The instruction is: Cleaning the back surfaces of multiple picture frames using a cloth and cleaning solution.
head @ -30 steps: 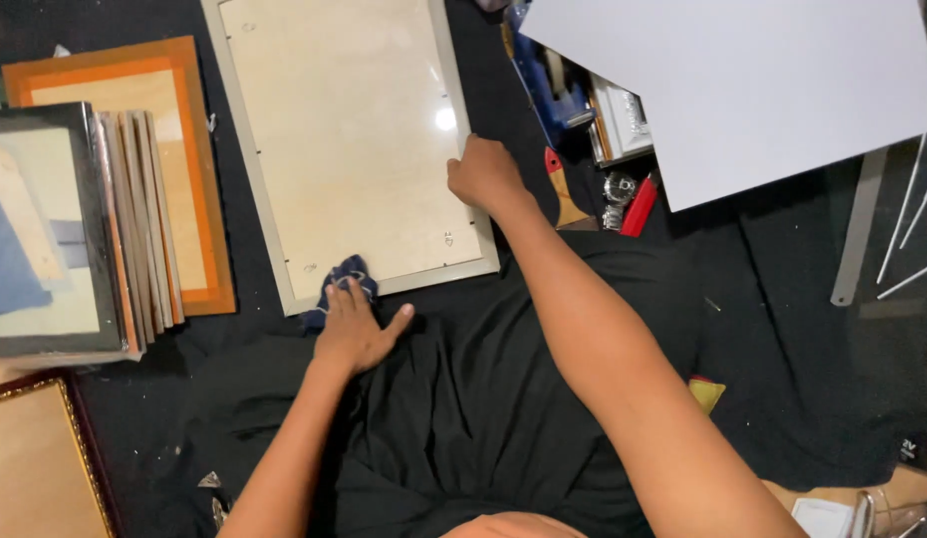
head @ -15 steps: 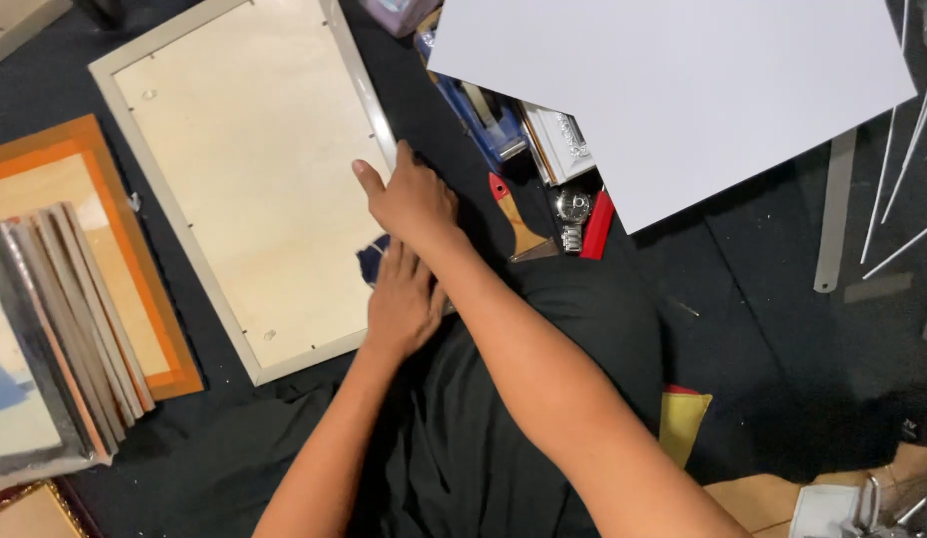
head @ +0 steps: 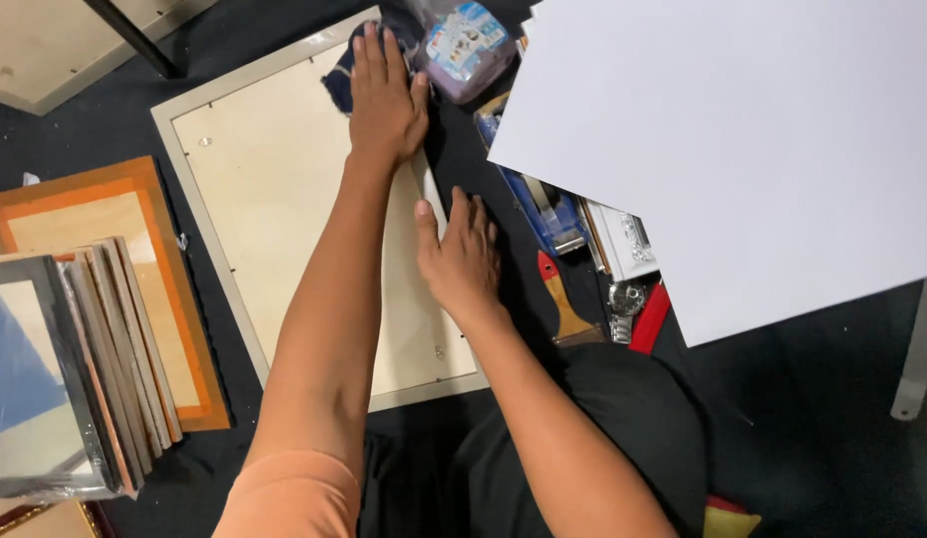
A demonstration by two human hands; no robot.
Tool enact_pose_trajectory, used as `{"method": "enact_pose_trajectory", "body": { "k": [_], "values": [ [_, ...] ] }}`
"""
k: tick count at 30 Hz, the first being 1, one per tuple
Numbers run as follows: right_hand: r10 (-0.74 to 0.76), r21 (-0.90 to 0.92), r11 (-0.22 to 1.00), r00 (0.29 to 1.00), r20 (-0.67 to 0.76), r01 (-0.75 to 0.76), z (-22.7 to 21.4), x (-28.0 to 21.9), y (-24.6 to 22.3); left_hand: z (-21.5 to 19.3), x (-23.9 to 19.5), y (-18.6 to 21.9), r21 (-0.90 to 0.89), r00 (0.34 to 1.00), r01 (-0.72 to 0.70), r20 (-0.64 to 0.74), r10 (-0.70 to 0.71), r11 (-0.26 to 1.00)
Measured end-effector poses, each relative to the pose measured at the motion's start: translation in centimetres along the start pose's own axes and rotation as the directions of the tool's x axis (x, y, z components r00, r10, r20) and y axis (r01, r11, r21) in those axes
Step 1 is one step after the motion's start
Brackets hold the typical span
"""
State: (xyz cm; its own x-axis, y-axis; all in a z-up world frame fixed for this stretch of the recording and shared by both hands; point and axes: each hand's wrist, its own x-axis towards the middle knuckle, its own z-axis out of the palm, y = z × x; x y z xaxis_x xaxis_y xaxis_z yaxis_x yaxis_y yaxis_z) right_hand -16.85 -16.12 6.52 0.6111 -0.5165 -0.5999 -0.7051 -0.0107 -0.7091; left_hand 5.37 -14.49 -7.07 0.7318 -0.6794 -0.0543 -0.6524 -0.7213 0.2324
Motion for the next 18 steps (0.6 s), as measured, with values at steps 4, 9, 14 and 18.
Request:
{"method": "enact_pose_trajectory", "body": {
  "k": [4, 9, 14, 18],
  "values": [
    [-0.075, -0.122, 0.989, 0.996, 0.045, 0.08, 0.6, -0.1, 0.2, -2.1, 1.0, -2.5, -0.037, 0.999, -0.038, -0.007, 0.038, 0.999],
    [-0.086, -0.209, 0.972, 0.99, 0.109, 0.108, 0.7, -0.3, 0.5, -7.0, -3.4, -7.3, -0.092, 0.999, -0.04, -0.01, 0.039, 0.995],
    [-0.066, -0.277, 0.956, 0.99, 0.126, 0.099, 0.5, -0.6, 0.0, -12.4, -10.2, -14.6, -0.128, 0.917, 0.382, 0.18, -0.357, 0.915],
    [-0.053, -0.294, 0.951, 0.987, 0.152, 0.097, 0.2, -1.2, -1.0, -13.2, -17.3, -16.1, -0.124, 0.851, 0.509, 0.217, -0.478, 0.852]
  ]
}}
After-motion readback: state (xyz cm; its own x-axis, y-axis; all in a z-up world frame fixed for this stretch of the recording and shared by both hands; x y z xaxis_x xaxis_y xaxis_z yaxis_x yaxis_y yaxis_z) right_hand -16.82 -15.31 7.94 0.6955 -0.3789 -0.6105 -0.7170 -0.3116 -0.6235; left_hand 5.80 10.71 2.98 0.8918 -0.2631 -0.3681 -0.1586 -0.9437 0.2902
